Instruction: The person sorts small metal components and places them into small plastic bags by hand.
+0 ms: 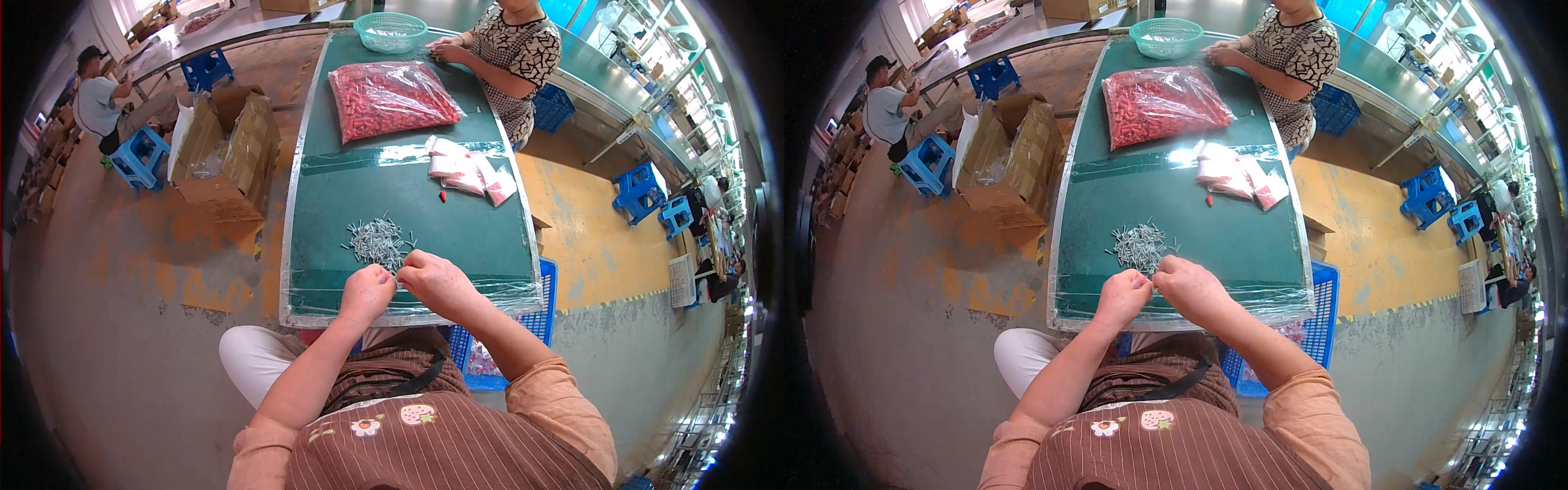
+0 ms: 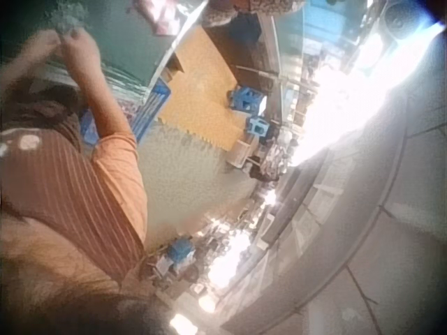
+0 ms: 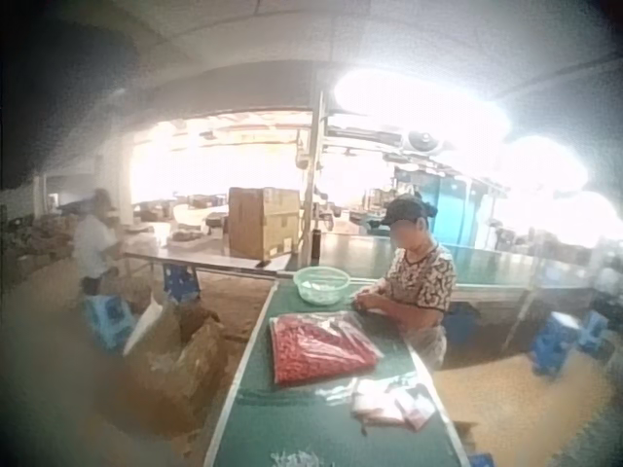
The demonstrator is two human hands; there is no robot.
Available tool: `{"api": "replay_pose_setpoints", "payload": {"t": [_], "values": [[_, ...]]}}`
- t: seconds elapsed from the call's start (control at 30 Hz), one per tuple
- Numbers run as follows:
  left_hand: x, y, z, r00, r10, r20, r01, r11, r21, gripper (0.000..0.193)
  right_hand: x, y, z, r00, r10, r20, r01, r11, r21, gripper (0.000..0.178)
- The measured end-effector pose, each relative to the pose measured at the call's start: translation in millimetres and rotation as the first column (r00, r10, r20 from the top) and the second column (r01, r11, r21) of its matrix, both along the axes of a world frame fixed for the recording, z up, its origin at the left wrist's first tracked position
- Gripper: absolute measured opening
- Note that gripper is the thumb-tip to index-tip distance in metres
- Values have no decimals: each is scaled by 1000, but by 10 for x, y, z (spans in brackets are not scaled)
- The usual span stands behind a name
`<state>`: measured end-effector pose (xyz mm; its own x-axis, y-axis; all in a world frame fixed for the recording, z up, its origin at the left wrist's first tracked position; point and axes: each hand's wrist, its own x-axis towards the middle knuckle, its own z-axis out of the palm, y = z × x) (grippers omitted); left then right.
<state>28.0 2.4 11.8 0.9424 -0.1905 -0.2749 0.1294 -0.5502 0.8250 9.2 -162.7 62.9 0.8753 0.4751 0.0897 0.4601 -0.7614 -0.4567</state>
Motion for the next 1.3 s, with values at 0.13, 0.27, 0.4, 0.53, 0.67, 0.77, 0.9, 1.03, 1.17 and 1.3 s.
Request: {"api": "replay_pose_setpoints", "payload": {"t": [0.13, 0.27, 0.4, 0.53, 0.67, 0.77, 0.9, 1.03, 1.17, 1.3], "values": [[-35, -35, 15, 995, 12, 103, -18, 998, 56, 19, -26, 55, 3, 999, 32, 4, -32, 997, -64, 6], [-44, -17, 5, 994, 31, 107, -36, 998, 48, 21, -17, 44, 53, 999, 13, 41, -9, 996, -86, 10], [-27, 9, 58, 999, 6, 39, -8, 999, 48, 20, -21, 0, 121, 996, -15, 84, 12, 999, 41, 15], [-32, 5, 98, 999, -1, 51, -1, 999, 45, 20, -14, 33, 47, 990, 41, 136, -51, 996, 67, 16], [-30, -2, 75, 999, 10, 35, -10, 1000, 9, 19, -21, 20, 11, 987, 17, 158, -26, 998, 57, 11], [-26, -2, 80, 1000, 13, 21, -12, 1000, -19, 19, -33, -3, 40, 980, 18, 200, -34, 997, 75, 8], [-36, 17, -29, 998, -4, 69, 6, 1000, -18, 21, -25, -50, -117, 982, 46, 182, -48, 999, 5, 5], [-74, 38, -31, 998, -65, 6, 62, 913, -404, 14, -24, -109, -94, 996, -53, 70, 42, 988, 148, 7], [-94, 71, 83, 994, -75, -74, 25, 852, -522, 7, -54, -167, -47, 999, -38, -20, 42, 961, 274, 12], [-86, 72, 117, 989, -81, -126, 11, 878, -479, 8, -124, -200, -137, 957, -186, -221, 276, 815, 509, 10]]}}
